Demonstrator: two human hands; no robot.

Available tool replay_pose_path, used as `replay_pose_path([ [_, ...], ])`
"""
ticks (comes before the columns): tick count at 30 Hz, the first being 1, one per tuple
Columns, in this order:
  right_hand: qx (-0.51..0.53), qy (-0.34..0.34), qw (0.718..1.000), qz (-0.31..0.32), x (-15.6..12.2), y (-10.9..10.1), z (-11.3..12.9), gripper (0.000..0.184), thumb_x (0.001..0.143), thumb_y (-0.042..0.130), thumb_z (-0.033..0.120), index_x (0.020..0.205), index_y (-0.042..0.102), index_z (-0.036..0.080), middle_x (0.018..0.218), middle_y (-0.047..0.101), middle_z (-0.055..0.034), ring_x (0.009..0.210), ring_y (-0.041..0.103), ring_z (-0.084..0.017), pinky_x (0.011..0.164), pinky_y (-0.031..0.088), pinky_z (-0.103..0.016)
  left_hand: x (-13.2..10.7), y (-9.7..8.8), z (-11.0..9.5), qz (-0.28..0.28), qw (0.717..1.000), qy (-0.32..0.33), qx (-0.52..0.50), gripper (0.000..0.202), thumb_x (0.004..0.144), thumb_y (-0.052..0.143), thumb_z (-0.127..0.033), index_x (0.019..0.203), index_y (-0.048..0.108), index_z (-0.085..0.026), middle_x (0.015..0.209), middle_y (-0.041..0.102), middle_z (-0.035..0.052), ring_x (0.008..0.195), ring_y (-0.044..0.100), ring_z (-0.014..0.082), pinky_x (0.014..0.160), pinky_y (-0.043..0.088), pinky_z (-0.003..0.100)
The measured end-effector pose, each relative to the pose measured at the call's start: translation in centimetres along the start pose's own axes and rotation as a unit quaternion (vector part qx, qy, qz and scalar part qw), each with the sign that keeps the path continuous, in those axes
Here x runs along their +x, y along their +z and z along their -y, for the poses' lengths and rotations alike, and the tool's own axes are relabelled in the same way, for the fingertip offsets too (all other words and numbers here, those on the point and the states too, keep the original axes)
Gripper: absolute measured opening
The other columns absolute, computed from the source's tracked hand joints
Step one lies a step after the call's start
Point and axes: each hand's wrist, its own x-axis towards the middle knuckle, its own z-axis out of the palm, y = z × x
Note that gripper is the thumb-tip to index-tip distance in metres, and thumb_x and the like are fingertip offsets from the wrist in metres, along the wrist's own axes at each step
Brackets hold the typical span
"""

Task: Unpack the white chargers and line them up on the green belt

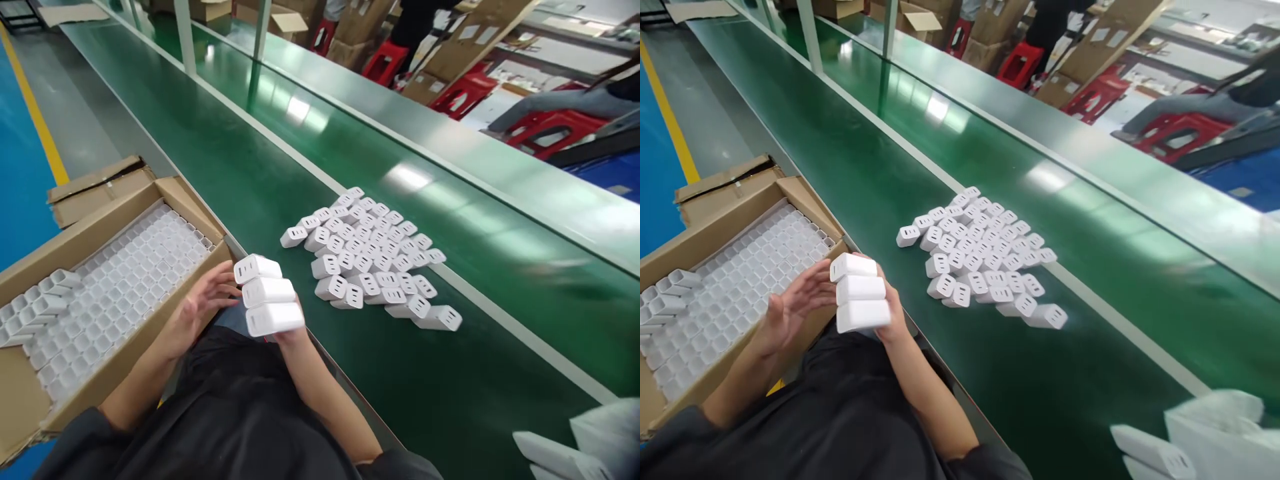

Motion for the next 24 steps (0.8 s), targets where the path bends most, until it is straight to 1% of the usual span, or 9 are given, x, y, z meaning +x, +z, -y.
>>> replay_pose_path([
  [3,0.187,0.060,0.980,0.026,0.8,3.2,-2.7,0.073,0.076,0.048,0.080,0.126,0.057,0.028,0.120,0.063,-0.0145,0.102,0.062,-0.034,0.076,0.056,-0.053,-2.1,-4.9,-0.7,-0.112,0.986,0.040,0.119,0.070,0.087,0.047,-0.074,0.133,0.056,-0.022,0.127,0.062,0.0126,0.108,0.063,0.0268,0.100,0.049,0.043],
  [6,0.228,0.134,0.964,0.034,1.5,5.9,-4.1,0.066,0.079,0.042,0.078,0.117,0.062,0.028,0.109,0.065,-0.0141,0.086,0.058,-0.029,0.069,0.052,-0.048,-5.0,-9.5,-0.2,-0.232,0.944,0.038,0.233,0.060,0.093,0.044,-0.064,0.132,0.054,-0.020,0.123,0.063,0.0126,0.104,0.064,0.0253,0.098,0.049,0.043],
  [8,0.201,0.166,0.964,0.051,2.1,7.3,-4.1,0.066,0.084,0.029,0.074,0.116,0.063,0.027,0.105,0.064,-0.0148,0.075,0.052,-0.026,0.065,0.049,-0.045,-7.1,-12.0,0.3,-0.300,0.898,0.008,0.321,0.058,0.094,0.046,-0.061,0.135,0.050,-0.020,0.125,0.063,0.0116,0.105,0.064,0.0250,0.098,0.048,0.043],
  [12,0.153,0.194,0.961,0.120,3.8,10.0,-3.0,0.073,0.091,0.005,0.061,0.127,0.059,0.028,0.108,0.063,-0.0150,0.064,0.042,-0.022,0.061,0.043,-0.041,-11.5,-15.8,0.7,-0.393,0.771,-0.121,0.486,0.060,0.093,0.043,-0.062,0.141,0.046,-0.025,0.129,0.063,0.0087,0.115,0.060,0.0282,0.092,0.050,0.040],
  [15,0.161,0.214,0.951,0.153,4.9,12.0,-2.9,0.072,0.093,0.002,0.056,0.127,0.060,0.028,0.106,0.064,-0.0142,0.061,0.039,-0.021,0.058,0.041,-0.039,-14.1,-17.7,1.0,-0.415,0.720,-0.200,0.519,0.063,0.092,0.040,-0.064,0.142,0.044,-0.025,0.129,0.063,0.0092,0.118,0.059,0.0297,0.084,0.052,0.037],
  [17,0.175,0.221,0.944,0.169,5.3,13.0,-3.5,0.069,0.092,0.008,0.060,0.124,0.061,0.028,0.105,0.065,-0.0139,0.060,0.041,-0.020,0.057,0.042,-0.039,-15.4,-18.9,1.6,-0.427,0.710,-0.237,0.507,0.064,0.091,0.040,-0.065,0.142,0.044,-0.025,0.127,0.064,0.0096,0.115,0.061,0.0293,0.082,0.052,0.036],
  [19,0.177,0.214,0.941,0.195,5.7,13.7,-4.5,0.064,0.089,0.025,0.069,0.120,0.062,0.027,0.098,0.065,-0.0132,0.062,0.046,-0.021,0.058,0.046,-0.039,-16.3,-19.9,2.4,-0.435,0.712,-0.266,0.483,0.067,0.090,0.040,-0.066,0.141,0.046,-0.023,0.125,0.065,0.0110,0.111,0.063,0.0292,0.083,0.053,0.037],
  [22,0.112,0.147,0.953,0.239,6.5,14.4,-5.8,0.059,0.080,0.054,0.071,0.114,0.063,0.025,0.098,0.065,-0.0118,0.079,0.060,-0.026,0.070,0.052,-0.043,-16.7,-21.0,3.5,-0.416,0.748,-0.290,0.427,0.070,0.088,0.043,-0.067,0.139,0.048,-0.019,0.122,0.066,0.0131,0.109,0.064,0.0294,0.089,0.053,0.039],
  [24,0.023,0.057,0.962,0.266,7.1,14.6,-6.1,0.052,0.079,0.065,0.062,0.115,0.063,0.024,0.119,0.060,-0.0132,0.107,0.060,-0.031,0.088,0.052,-0.046,-16.6,-21.4,3.9,-0.390,0.780,-0.289,0.394,0.071,0.087,0.044,-0.067,0.139,0.048,-0.019,0.123,0.066,0.0125,0.113,0.063,0.0287,0.094,0.052,0.040],
])
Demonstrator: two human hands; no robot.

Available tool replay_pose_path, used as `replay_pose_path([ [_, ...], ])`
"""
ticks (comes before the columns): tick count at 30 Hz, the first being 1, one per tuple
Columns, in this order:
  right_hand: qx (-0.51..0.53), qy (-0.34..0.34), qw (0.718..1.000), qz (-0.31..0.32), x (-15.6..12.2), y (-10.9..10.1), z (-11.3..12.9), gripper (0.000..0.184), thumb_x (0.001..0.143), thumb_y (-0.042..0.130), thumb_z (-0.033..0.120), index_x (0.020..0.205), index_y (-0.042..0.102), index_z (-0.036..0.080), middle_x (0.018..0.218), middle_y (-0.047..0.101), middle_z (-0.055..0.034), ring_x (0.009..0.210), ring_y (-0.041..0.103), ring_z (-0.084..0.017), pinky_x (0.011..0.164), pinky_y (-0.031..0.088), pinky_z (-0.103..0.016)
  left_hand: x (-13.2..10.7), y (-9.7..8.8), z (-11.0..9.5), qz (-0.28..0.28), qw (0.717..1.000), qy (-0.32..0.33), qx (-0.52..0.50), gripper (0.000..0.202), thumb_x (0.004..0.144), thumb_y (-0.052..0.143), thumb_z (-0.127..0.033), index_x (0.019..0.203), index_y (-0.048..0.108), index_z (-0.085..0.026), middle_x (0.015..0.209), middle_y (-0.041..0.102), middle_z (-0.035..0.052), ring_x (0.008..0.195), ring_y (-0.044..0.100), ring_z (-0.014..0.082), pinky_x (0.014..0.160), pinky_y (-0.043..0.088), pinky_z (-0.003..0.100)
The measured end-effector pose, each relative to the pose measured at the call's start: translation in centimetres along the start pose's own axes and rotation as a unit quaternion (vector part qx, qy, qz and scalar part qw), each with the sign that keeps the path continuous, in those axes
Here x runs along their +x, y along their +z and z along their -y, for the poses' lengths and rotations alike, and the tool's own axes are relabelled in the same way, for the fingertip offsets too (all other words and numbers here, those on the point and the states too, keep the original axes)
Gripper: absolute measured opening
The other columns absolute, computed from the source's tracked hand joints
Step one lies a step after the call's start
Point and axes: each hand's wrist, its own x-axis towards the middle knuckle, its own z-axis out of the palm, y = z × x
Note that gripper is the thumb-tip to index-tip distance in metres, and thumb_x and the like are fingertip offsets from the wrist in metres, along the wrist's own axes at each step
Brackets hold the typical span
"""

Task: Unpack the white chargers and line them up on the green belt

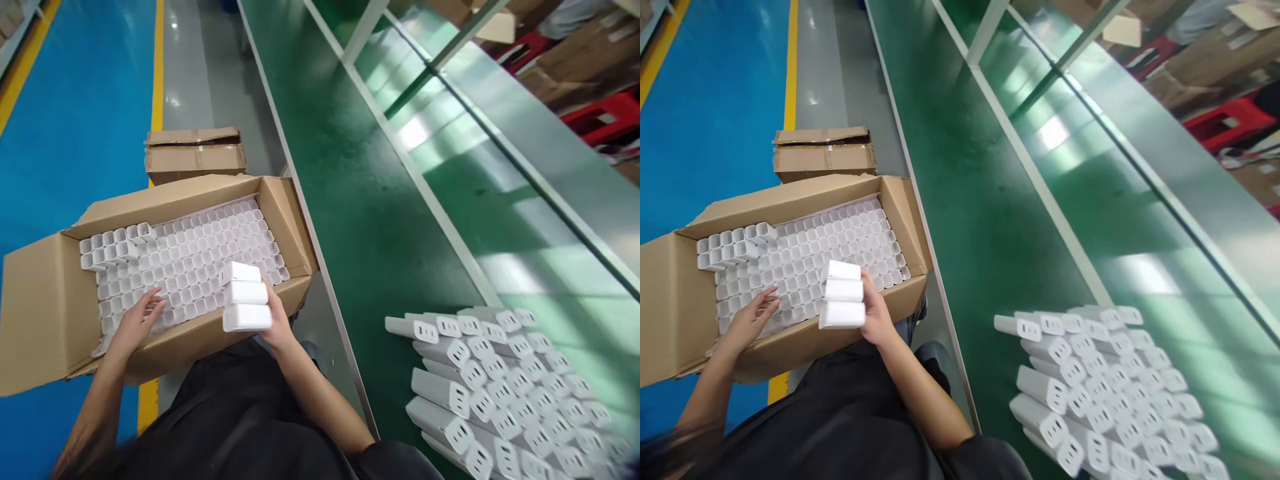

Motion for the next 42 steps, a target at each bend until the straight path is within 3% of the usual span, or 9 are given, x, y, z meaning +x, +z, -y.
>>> replay_pose_path([
  [4,-0.137,-0.063,0.988,0.027,1.2,0.1,0.0,0.043,0.083,0.070,0.045,0.120,0.061,0.024,0.144,0.043,-0.0156,0.134,0.044,-0.032,0.102,0.047,-0.044,0.4,0.2,0.1,0.039,0.999,0.001,-0.031,0.071,0.086,0.046,-0.068,0.137,0.051,-0.018,0.121,0.067,0.0122,0.113,0.063,0.0271,0.096,0.050,0.037],
  [11,-0.111,-0.030,0.992,0.053,2.1,1.2,-1.4,0.047,0.084,0.069,0.046,0.125,0.060,0.025,0.140,0.045,-0.0148,0.136,0.044,-0.031,0.107,0.043,-0.045,0.5,0.7,0.6,0.089,0.995,-0.008,-0.045,0.069,0.086,0.045,-0.068,0.133,0.054,-0.019,0.121,0.066,0.0130,0.112,0.062,0.0289,0.096,0.049,0.040],
  [18,-0.121,0.017,0.980,0.160,4.7,2.2,-1.8,0.041,0.086,0.064,0.033,0.126,0.058,0.025,0.139,0.045,-0.0153,0.127,0.051,-0.028,0.091,0.054,-0.040,0.7,1.3,1.4,0.133,0.989,-0.021,-0.057,0.066,0.086,0.046,-0.063,0.133,0.055,-0.017,0.123,0.065,0.0141,0.103,0.064,0.0290,0.094,0.047,0.040],
  [20,-0.196,-0.019,0.947,0.254,6.9,2.9,-1.8,0.040,0.083,0.063,0.022,0.123,0.059,0.024,0.143,0.043,-0.0154,0.122,0.054,-0.027,0.092,0.053,-0.042,0.7,1.4,1.5,0.127,0.990,-0.020,-0.064,0.062,0.086,0.048,-0.061,0.131,0.057,-0.018,0.122,0.066,0.0127,0.102,0.064,0.0280,0.094,0.047,0.039],
  [23,-0.344,-0.126,0.853,0.372,11.5,5.4,-2.5,0.043,0.076,0.065,0.009,0.118,0.063,0.021,0.148,0.039,-0.0178,0.124,0.051,-0.031,0.096,0.050,-0.051,0.6,1.4,1.7,0.123,0.990,-0.016,-0.070,0.060,0.086,0.050,-0.058,0.130,0.059,-0.018,0.122,0.065,0.0121,0.104,0.063,0.0275,0.096,0.045,0.039],
  [28,-0.507,-0.287,0.682,0.442,18.9,12.5,-5.5,0.040,0.076,0.068,0.001,0.111,0.069,0.019,0.156,0.034,-0.0174,0.142,0.031,-0.040,0.108,0.034,-0.065,0.3,1.4,1.8,0.117,0.990,-0.013,-0.080,0.058,0.088,0.049,-0.056,0.131,0.058,-0.019,0.130,0.062,0.0127,0.108,0.062,0.0281,0.097,0.044,0.039],
  [31,-0.534,-0.321,0.627,0.468,21.4,15.9,-7.4,0.031,0.081,0.064,0.001,0.104,0.071,0.020,0.159,0.031,-0.0110,0.147,0.025,-0.038,0.115,0.021,-0.068,0.3,1.4,1.7,0.115,0.990,-0.010,-0.079,0.057,0.088,0.048,-0.055,0.131,0.058,-0.019,0.129,0.063,0.0130,0.108,0.062,0.0275,0.097,0.044,0.038],
  [36,-0.494,-0.289,0.670,0.473,22.8,18.1,-8.4,0.031,0.089,0.054,0.002,0.108,0.069,0.020,0.158,0.035,-0.0071,0.146,0.030,-0.031,0.117,0.025,-0.057,0.4,1.4,1.7,0.125,0.990,-0.006,-0.066,0.059,0.089,0.047,-0.054,0.134,0.055,-0.017,0.128,0.062,0.0142,0.106,0.062,0.0271,0.097,0.044,0.038],
  [42,-0.495,-0.198,0.739,0.411,22.9,16.4,-8.3,0.052,0.084,0.046,-0.001,0.132,0.052,0.016,0.146,0.047,-0.0137,0.132,0.045,-0.026,0.098,0.047,-0.040,0.4,1.3,1.7,0.139,0.989,-0.003,-0.054,0.060,0.089,0.045,-0.054,0.135,0.054,-0.016,0.132,0.059,0.0147,0.109,0.060,0.0281,0.100,0.042,0.039],
])
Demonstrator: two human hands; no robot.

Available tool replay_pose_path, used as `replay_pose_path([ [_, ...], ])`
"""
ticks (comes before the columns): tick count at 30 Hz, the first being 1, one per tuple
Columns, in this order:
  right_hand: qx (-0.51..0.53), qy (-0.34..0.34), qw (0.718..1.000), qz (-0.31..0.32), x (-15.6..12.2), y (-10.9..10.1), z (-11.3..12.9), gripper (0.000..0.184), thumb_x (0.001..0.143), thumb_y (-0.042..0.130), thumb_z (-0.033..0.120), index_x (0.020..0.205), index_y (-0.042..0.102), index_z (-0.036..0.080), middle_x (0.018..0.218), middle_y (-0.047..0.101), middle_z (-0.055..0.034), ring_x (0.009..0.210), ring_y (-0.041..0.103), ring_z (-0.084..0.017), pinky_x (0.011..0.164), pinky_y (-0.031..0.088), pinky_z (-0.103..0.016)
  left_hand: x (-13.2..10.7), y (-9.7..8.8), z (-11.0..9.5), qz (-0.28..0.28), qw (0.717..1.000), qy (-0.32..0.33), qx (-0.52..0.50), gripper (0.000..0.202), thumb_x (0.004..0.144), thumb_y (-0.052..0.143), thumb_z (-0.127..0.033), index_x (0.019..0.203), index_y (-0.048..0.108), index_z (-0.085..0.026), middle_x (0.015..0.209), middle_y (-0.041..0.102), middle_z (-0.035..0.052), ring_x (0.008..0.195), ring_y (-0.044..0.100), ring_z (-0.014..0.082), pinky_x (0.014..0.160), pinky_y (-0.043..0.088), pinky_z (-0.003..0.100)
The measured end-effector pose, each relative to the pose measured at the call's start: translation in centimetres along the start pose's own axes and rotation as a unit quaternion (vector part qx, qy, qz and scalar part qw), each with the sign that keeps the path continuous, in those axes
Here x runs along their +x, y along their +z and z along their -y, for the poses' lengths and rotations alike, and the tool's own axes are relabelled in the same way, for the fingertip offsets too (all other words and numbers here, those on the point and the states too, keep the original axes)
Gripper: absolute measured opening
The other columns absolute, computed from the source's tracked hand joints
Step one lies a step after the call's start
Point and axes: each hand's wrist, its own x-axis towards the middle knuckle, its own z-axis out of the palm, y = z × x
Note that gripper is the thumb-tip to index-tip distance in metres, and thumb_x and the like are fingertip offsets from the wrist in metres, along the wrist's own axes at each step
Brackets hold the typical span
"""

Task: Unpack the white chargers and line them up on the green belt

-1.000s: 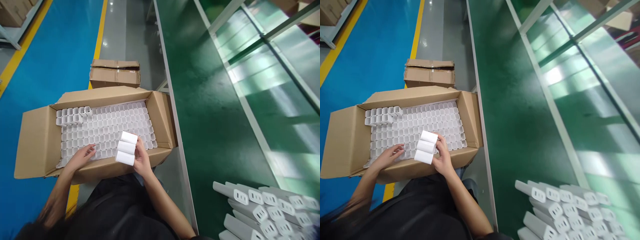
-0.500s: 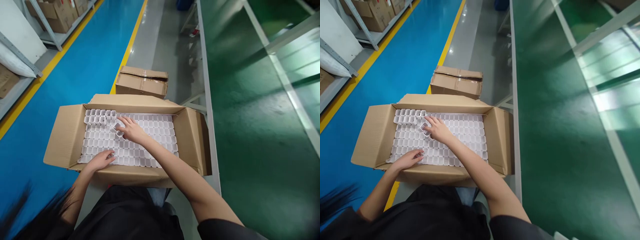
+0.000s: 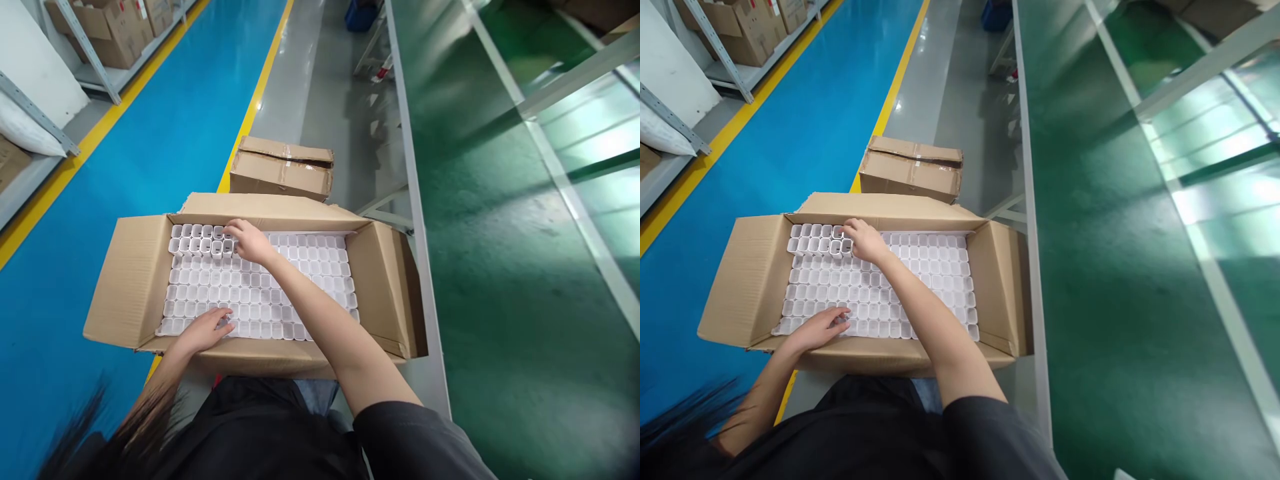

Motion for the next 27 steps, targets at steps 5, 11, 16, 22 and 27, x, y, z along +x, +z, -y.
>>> replay_pose_path([
  [5,0.021,0.096,0.995,0.005,-1.8,1.0,-0.2,0.043,0.086,0.061,0.023,0.128,0.050,0.016,0.126,0.062,-0.0144,0.108,0.061,-0.028,0.077,0.054,-0.035,-0.2,-0.1,-0.3,0.006,1.000,-0.003,0.007,0.061,0.090,0.044,-0.054,0.136,0.053,-0.015,0.132,0.058,0.0151,0.109,0.060,0.0285,0.098,0.043,0.039],
  [11,0.036,0.084,0.996,-0.004,-3.0,1.5,2.9,0.043,0.089,0.059,0.024,0.130,0.049,0.013,0.126,0.060,-0.0162,0.119,0.054,-0.030,0.094,0.049,-0.042,-0.1,0.2,0.1,-0.007,1.000,0.011,0.011,0.057,0.091,0.045,-0.053,0.134,0.055,-0.017,0.130,0.060,0.0129,0.107,0.061,0.0270,0.099,0.044,0.039],
  [16,0.071,-0.018,0.996,0.050,-0.2,4.0,8.2,0.041,0.085,0.066,0.022,0.124,0.054,0.019,0.120,0.063,-0.0095,0.101,0.064,-0.022,0.082,0.053,-0.032,0.1,0.3,0.4,-0.019,0.999,0.026,0.016,0.053,0.090,0.047,-0.052,0.130,0.058,-0.019,0.128,0.061,0.0117,0.107,0.061,0.0270,0.097,0.045,0.038],
  [22,0.086,-0.001,0.996,0.026,4.7,7.6,11.8,0.039,0.093,0.052,0.016,0.132,0.046,0.018,0.138,0.046,-0.0145,0.092,0.066,-0.021,0.074,0.055,-0.034,0.3,0.3,0.3,-0.026,0.998,0.043,0.027,0.042,0.091,0.047,-0.045,0.116,0.064,-0.016,0.113,0.069,0.0118,0.098,0.064,0.0281,0.088,0.049,0.038],
  [27,0.105,0.030,0.994,0.018,3.8,9.3,12.1,0.034,0.093,0.041,0.010,0.126,0.047,0.013,0.127,0.050,-0.0151,0.086,0.064,-0.019,0.070,0.055,-0.033,0.4,0.4,0.4,-0.027,0.998,0.050,0.029,0.045,0.091,0.047,-0.046,0.118,0.063,-0.014,0.117,0.068,0.0140,0.105,0.063,0.0316,0.092,0.047,0.040],
])
